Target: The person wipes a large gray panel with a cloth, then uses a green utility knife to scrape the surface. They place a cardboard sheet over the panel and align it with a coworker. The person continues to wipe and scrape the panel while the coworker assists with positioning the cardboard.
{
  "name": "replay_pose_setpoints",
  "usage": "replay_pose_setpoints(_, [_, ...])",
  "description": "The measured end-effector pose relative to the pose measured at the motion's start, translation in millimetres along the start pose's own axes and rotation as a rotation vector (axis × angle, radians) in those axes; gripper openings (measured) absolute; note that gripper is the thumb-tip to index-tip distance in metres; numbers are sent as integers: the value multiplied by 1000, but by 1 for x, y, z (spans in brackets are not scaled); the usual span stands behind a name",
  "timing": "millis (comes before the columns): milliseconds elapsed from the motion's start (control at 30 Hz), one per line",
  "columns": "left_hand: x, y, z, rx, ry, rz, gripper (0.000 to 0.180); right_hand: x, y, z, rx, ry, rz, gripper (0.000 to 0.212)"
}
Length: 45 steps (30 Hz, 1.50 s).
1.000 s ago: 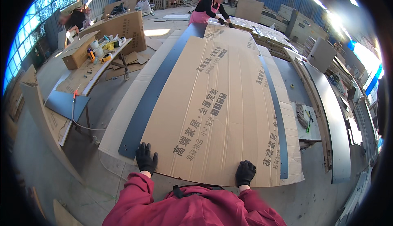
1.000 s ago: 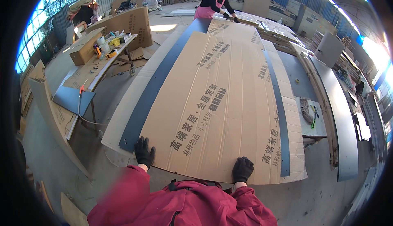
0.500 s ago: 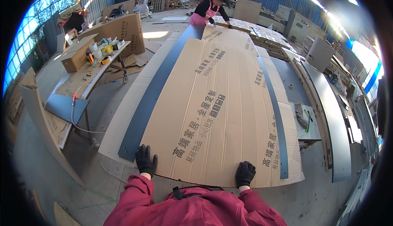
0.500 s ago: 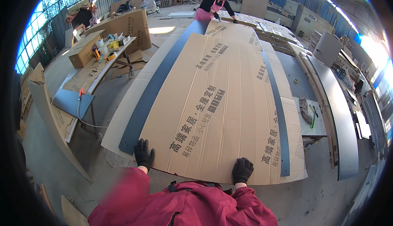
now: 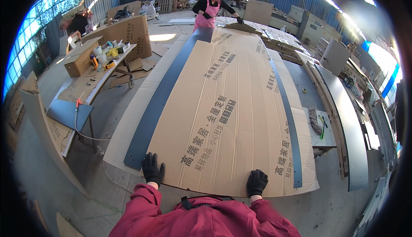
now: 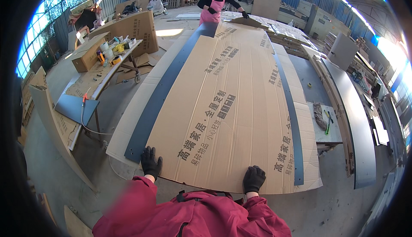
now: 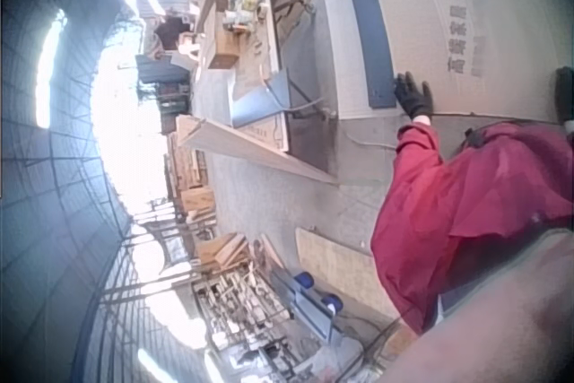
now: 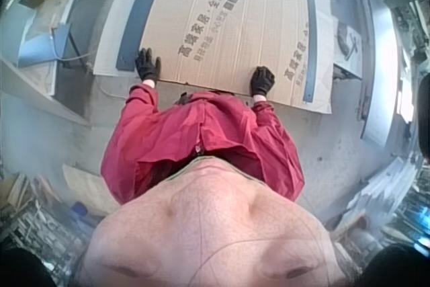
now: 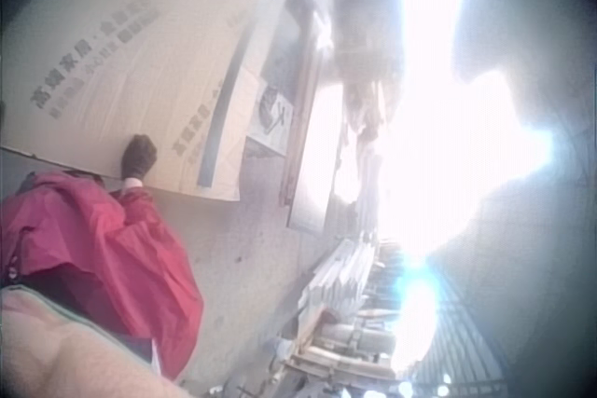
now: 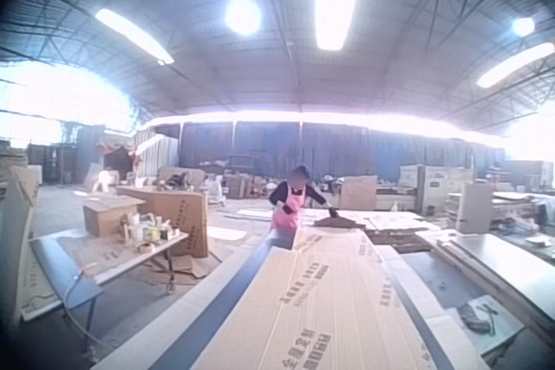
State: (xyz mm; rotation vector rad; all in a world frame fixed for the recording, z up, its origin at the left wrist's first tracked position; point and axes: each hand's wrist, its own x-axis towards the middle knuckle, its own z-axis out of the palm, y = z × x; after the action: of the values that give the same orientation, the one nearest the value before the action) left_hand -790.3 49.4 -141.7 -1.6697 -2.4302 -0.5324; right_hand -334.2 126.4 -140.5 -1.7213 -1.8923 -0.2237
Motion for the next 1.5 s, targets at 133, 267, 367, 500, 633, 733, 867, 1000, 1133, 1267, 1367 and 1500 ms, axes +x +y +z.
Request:
replay_pose_setpoints(133, [0,0,0,1,3,4,63,-1,0,0,6,3,1,8])
replay_pose_setpoints(267, [0,0,-1,-7,-6,-2,63,-1,1,-1,13,7,-17,8])
replay_pose_setpoints(367, [1,1,-2,-6,-14,-4,63,0,0,-2,15,10,-19,8])
replay_pose_setpoints(500, [1,2,-3,-20,-14,-2,63,1,-1,-3,18,2,-1,8])
replay_pose_setpoints(633, [1,2,-4,-19,-26,-10,63,1,-2,-4,5,5,3,8])
replay_pose_setpoints(733, [1,2,-3,-13,-26,-11,63,1,-1,-3,6,19,-6,7])
replay_pose_setpoints(867, [0,2,-3,1,-37,-21,63,1,-1,-2,-9,14,-11,7])
replay_pose_setpoints(1000, [0,1,-3,-12,-29,-13,63,0,-1,-2,-8,20,-7,7])
replay_pose_setpoints(1133, [0,1,-2,-10,-20,-7,63,0,-1,-2,2,22,-2,7])
replay_pose_setpoints(1267, [0,2,-3,25,-22,-5,63,1,-2,-2,-10,12,3,8])
replay_pose_setpoints(1367, [0,2,-4,26,-30,-14,63,1,-2,-3,-17,1,7,8])
replay_pose_setpoints(1500, [1,2,-4,13,-25,-12,63,2,-4,-6,8,12,3,8])
